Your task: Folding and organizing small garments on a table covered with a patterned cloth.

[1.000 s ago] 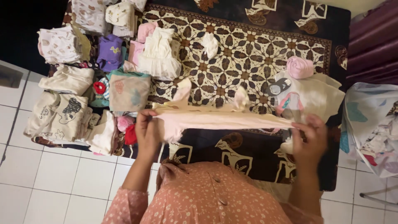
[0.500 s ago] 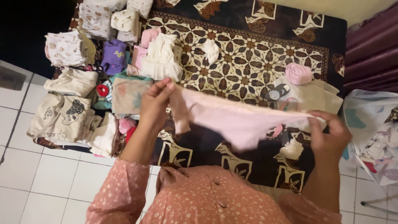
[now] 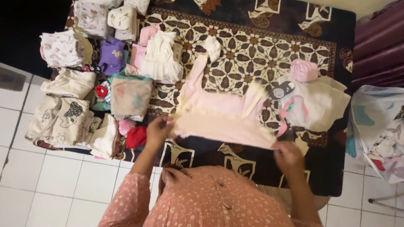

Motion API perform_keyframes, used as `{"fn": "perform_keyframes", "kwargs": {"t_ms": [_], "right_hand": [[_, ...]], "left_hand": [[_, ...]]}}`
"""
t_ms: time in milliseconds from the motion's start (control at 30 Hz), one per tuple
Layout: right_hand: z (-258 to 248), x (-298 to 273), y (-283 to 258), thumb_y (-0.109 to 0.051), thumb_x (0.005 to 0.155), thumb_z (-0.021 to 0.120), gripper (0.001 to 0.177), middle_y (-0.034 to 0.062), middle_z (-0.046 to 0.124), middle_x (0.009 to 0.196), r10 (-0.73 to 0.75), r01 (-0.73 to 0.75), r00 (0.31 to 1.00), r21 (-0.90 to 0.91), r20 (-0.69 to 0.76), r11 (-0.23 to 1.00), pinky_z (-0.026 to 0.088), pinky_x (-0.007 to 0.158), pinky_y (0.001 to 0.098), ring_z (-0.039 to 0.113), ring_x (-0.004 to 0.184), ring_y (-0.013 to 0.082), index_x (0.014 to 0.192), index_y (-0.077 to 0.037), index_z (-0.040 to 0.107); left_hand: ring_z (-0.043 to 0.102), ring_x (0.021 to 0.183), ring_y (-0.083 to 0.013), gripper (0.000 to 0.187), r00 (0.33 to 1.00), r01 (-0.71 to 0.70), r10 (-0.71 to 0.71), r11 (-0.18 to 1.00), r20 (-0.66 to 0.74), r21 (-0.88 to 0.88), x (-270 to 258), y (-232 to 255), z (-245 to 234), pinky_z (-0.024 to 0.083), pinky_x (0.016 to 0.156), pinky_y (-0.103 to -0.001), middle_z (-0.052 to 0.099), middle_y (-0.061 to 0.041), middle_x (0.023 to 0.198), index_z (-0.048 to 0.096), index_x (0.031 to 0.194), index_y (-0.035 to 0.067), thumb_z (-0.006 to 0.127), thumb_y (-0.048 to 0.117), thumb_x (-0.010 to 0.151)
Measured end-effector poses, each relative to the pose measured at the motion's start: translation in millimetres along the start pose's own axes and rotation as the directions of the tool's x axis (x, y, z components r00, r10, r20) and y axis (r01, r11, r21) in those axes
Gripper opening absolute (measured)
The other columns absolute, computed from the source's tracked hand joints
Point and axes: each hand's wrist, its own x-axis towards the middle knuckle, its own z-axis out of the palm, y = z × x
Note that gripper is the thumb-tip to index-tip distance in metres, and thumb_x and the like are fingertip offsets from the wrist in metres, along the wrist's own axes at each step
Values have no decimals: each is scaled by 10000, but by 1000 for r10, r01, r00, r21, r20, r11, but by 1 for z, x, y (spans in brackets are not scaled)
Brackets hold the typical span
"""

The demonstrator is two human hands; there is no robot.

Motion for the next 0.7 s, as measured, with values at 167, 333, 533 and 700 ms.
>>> {"fn": "perform_keyframes", "kwargs": {"t_ms": [167, 333, 533, 700], "right_hand": [[39, -42, 16, -111, 765, 720, 90, 64, 720, 900, 149, -122, 951, -115, 272, 986, 532, 820, 442, 676, 911, 300, 850, -137, 732], [52, -47, 30, -158, 759, 716, 112, 61, 721, 901, 238, -200, 845, -131, 479, 971, 545, 785, 437, 688, 907, 300, 867, -138, 737], [46, 22, 20, -270, 820, 762, 272, 102, 717, 957, 231, -222, 793, -84, 564, 971, 560, 769, 418, 706, 863, 310, 1061, -144, 743], [76, 101, 10, -292, 888, 741, 336, 79, 735, 982, 236, -237, 969, 20, 71, 971, 546, 751, 420, 711, 802, 272, 1171, -113, 709]], "left_hand": [[726, 694, -145, 201, 998, 11, 6, 961, -59, 276, -28, -38, -13, 558, 634, -300, 774, -62, 850, 766, 1007, 91, 789, 205, 843], [752, 748, -211, 181, 997, -21, 50, 917, -62, 398, -38, -18, -19, 570, 693, -355, 768, -79, 835, 781, 980, 115, 780, 209, 826], [658, 1058, -352, 178, 961, -120, 252, 749, -113, 652, -36, 29, 4, 544, 860, -432, 685, -111, 1192, 759, 1023, 138, 730, 145, 847], [428, 1488, -380, 435, 826, -497, 480, 377, 294, 781, -12, 25, 40, 356, 1191, -534, 523, -96, 1556, 671, 1285, 192, 634, 105, 861]]}}
